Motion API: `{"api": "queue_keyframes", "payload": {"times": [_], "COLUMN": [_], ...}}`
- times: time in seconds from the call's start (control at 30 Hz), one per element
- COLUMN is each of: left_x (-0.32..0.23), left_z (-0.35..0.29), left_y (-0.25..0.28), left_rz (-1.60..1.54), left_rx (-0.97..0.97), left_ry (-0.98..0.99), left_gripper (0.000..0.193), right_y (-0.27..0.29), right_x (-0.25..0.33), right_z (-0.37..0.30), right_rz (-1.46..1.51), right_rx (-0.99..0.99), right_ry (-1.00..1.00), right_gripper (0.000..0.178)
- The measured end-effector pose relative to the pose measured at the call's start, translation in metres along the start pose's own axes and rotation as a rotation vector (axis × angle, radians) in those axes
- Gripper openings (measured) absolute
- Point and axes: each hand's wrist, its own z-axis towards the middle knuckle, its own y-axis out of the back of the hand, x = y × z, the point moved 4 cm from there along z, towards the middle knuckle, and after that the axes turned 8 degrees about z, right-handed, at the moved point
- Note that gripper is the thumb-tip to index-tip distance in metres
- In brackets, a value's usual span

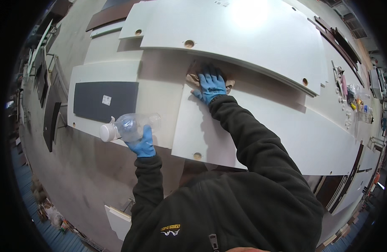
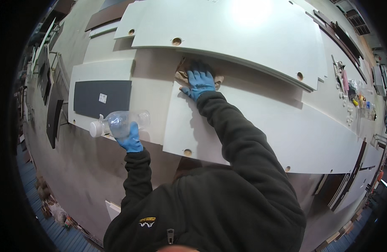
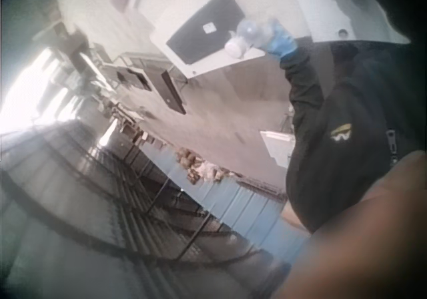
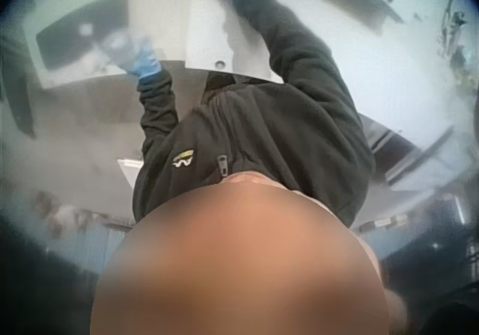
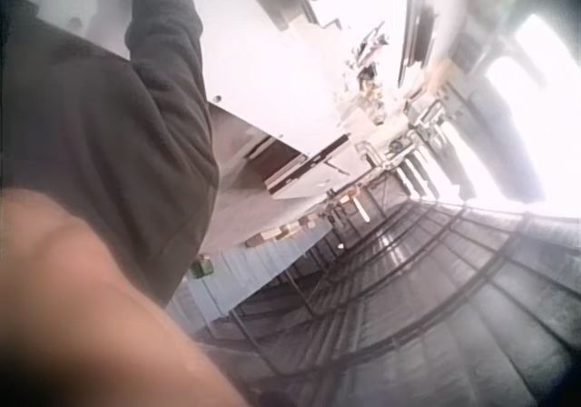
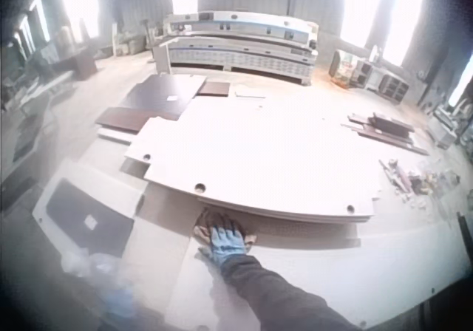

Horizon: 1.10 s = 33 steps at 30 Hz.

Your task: The person wipes a large white panel with a cloth, then picks up a plastic bottle and pours liquid onto the cloth. They continue wiping the panel surface and edges, flip the panel over, and wipe the other side. The person repeats the process on multiple panels, handling them one at a time.

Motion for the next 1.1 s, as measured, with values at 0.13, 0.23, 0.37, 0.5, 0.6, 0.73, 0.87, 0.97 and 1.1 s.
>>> {"api": "queue_keyframes", "payload": {"times": [0.13,0.23,0.37,0.5,0.6,0.73,0.87,0.97,1.1], "left_x": [0.010,0.015,0.012,0.006,-0.004,-0.025,-0.035,-0.032,-0.041], "left_z": [0.023,0.032,0.041,0.037,0.034,0.024,0.009,-0.012,-0.047], "left_y": [0.023,0.023,0.026,0.040,0.040,0.029,0.018,0.009,-0.018], "left_rz": [-0.002,-0.117,-0.078,-0.017,0.045,0.184,0.205,0.136,0.072], "left_rx": [0.077,0.121,0.191,0.257,0.322,0.625,1.018,1.284,1.534], "left_ry": [0.047,0.121,0.074,-0.033,-0.076,-0.014,0.157,0.455,0.592], "left_gripper": [0.091,0.083,0.098,0.098,0.093,0.089,0.090,0.086,0.069], "right_y": [-0.020,-0.008,-0.011,-0.004,-0.011,-0.021,-0.014,-0.001,0.029], "right_x": [0.106,0.164,0.111,0.045,0.082,0.138,0.105,0.057,0.031], "right_z": [-0.073,-0.122,-0.054,0.026,-0.019,-0.113,-0.127,-0.128,-0.143], "right_rz": [0.326,0.286,0.222,-0.012,-0.004,0.084,0.366,1.119,2.058], "right_rx": [0.215,0.114,0.413,0.088,0.019,-0.003,-0.094,-0.209,-0.347], "right_ry": [0.138,0.387,0.051,-0.211,-0.070,0.138,-0.102,-0.631,-1.011], "right_gripper": [0.089,0.081,0.079,0.078,0.080,0.061,0.051,0.045,0.054]}}
